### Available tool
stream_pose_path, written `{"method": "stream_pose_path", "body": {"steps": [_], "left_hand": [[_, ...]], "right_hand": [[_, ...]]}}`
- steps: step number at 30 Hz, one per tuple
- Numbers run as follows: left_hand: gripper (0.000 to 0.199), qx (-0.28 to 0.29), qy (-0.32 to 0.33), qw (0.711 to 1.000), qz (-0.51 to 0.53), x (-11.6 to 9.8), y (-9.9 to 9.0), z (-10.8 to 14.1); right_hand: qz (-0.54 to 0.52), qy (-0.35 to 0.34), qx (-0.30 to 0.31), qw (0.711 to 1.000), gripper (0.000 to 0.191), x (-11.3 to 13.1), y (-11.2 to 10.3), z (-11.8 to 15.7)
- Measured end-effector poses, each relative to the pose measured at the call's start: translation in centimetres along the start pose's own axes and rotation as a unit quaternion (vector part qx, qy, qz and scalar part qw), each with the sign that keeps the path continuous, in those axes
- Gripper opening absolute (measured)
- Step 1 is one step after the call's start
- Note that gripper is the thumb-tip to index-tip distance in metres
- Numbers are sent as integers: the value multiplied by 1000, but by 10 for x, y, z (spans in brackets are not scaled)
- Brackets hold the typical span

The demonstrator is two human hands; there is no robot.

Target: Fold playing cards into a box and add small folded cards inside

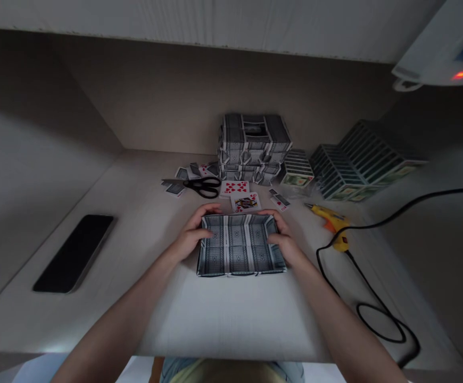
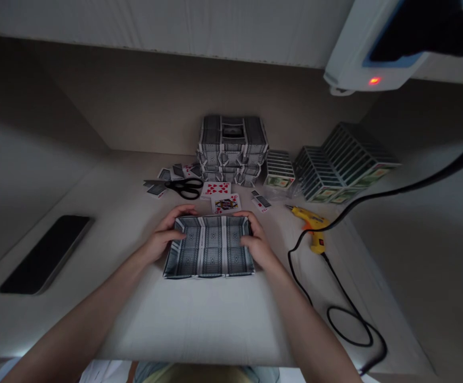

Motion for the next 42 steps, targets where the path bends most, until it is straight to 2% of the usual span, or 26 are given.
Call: {"method": "stream_pose_path", "body": {"steps": [3,6,10,14,20,27,30,42], "left_hand": [[63,-1,32,999,28,-1,-4,0],[82,61,78,995,8,-8,-4,4],[115,123,90,980,-125,-17,-8,13],[127,164,78,955,-233,-18,-6,19],[110,107,122,926,-342,-14,9,19],[97,67,154,916,-364,-20,19,18],[94,65,164,916,-360,-22,22,17],[99,71,168,913,-364,-12,26,13]], "right_hand": [[-20,-35,-41,998,52,1,-8,-3],[-16,-58,-80,995,45,5,-19,-6],[-25,-57,-100,993,41,9,-36,-7],[-55,-45,-102,992,44,11,-40,-2],[-11,-17,-78,997,53,7,-19,3],[-4,-14,-94,995,49,7,-25,-1],[-12,-17,-94,995,46,9,-26,-1],[-133,-10,-85,987,46,5,-23,-3]]}}
Point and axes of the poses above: each hand's wrist, its own z-axis away from the middle knuckle, its own y-axis out of the palm, x = y × z, the point moved 6 cm from there along -z, towards the middle knuckle, and after that the axes turned 15 degrees about -z, right-handed, at the moved point
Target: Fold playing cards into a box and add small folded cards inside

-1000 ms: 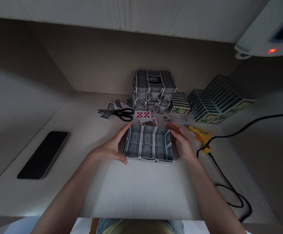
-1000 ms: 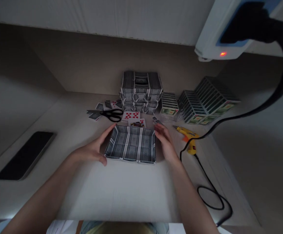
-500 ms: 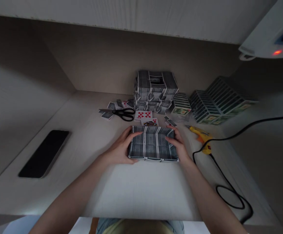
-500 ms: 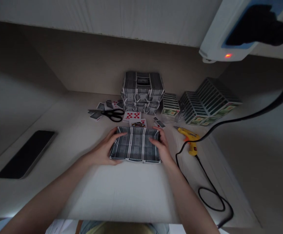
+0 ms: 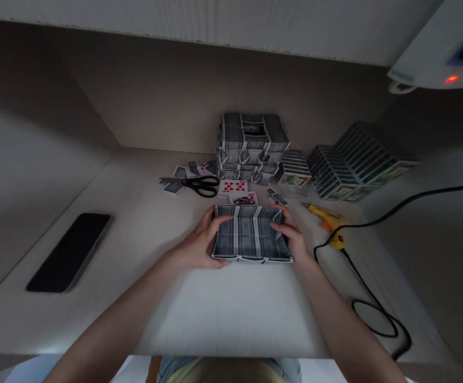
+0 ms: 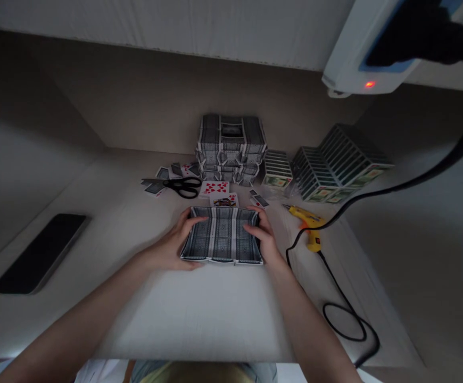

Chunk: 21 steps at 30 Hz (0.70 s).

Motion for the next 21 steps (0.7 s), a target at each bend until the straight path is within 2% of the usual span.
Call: {"method": "stream_pose_path", "body": {"steps": [4,7,11,14,16,18,21], "left_hand": [[105,-16,-20,998,58,2,-4,0],[105,-37,-37,985,163,7,-7,0],[82,-114,-59,933,337,29,-16,-3],[61,-197,-86,898,383,51,-24,-2],[54,-228,-105,882,398,58,-26,-2],[53,-229,-120,866,428,56,-21,-1],[58,-192,-128,842,487,37,-7,-3]], "right_hand": [[-38,-12,-16,999,46,-1,1,0],[-84,-13,-37,996,40,-4,1,-1],[-109,-15,-61,992,20,-8,-4,-3],[-123,63,-24,990,25,-21,2,-3],[-128,82,-6,988,21,-25,9,0],[-134,69,2,989,21,-26,18,4],[-154,78,32,984,37,-28,33,12]]}}
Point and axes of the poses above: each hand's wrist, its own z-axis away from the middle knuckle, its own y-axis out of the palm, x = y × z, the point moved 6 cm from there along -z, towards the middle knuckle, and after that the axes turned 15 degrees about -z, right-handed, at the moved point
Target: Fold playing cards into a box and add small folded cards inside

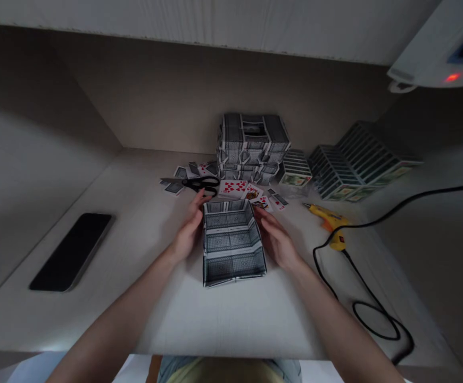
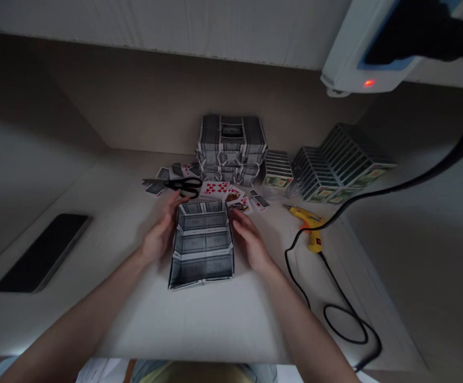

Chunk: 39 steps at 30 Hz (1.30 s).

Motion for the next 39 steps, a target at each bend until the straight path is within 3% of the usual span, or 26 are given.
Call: {"method": "stream_pose_path", "body": {"steps": [4,13,18,23,25,29,33,35,39], "left_hand": [[60,16,-22,998,51,-3,21,8],[63,32,-41,995,87,-4,25,5],[63,-4,-40,997,-71,2,15,-1],[43,-25,-18,996,-82,2,-7,-13],[39,-24,-15,990,-137,0,-13,-15],[26,-4,3,956,-293,-4,-16,-15],[23,-33,55,913,-402,-13,-23,-12],[25,-52,69,897,-434,-16,-29,-10],[35,-53,59,889,-451,-19,-37,-5]], "right_hand": [[-5,21,12,1000,50,-8,12,7],[-29,43,-1,999,56,-10,19,11],[-39,53,19,998,51,-9,17,7],[-35,30,-11,999,28,1,3,-2],[-30,19,-28,999,21,4,-4,-4],[-3,-4,-40,999,17,9,-14,-6],[40,-89,-86,991,10,22,-24,-5],[48,-126,-126,983,8,29,-30,-4],[43,-122,-196,972,6,33,-42,-4]]}}
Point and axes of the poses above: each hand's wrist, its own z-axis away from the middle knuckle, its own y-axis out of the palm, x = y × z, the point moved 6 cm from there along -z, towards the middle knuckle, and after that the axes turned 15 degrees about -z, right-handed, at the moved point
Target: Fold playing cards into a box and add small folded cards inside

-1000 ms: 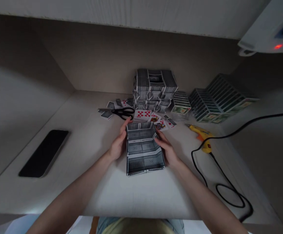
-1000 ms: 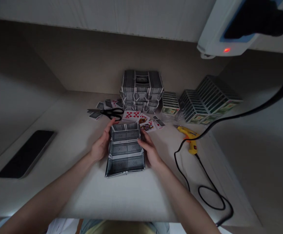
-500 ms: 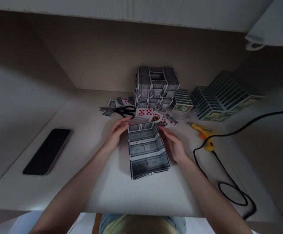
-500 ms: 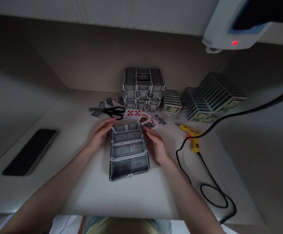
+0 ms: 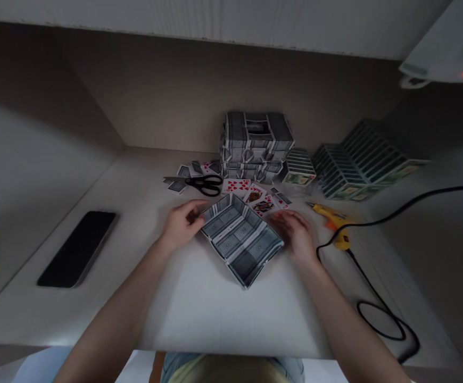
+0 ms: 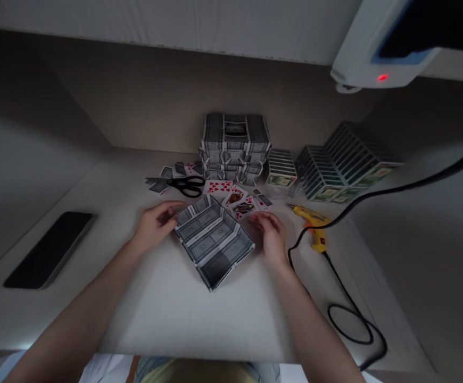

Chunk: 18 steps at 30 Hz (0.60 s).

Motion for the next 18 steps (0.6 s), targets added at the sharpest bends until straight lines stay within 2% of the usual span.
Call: {"method": "stream_pose_path", "body": {"steps": [3,6,9,12,15,18], "left_hand": [[53,54,3,995,84,-3,0,3],[56,116,-46,969,215,-2,7,4],[53,108,-106,946,287,2,17,1],[55,116,-136,929,325,2,32,1],[52,126,-139,929,318,-3,41,3],[50,128,-138,932,311,-7,43,5]], "right_hand": [[5,-10,-19,1000,5,2,-5,-2],[13,-29,-13,999,3,3,-6,-4],[-10,-22,4,1000,5,1,-3,-4],[-32,5,24,999,9,-7,1,-2],[-23,20,35,999,14,-15,3,0],[-30,24,39,998,20,-19,2,0]]}}
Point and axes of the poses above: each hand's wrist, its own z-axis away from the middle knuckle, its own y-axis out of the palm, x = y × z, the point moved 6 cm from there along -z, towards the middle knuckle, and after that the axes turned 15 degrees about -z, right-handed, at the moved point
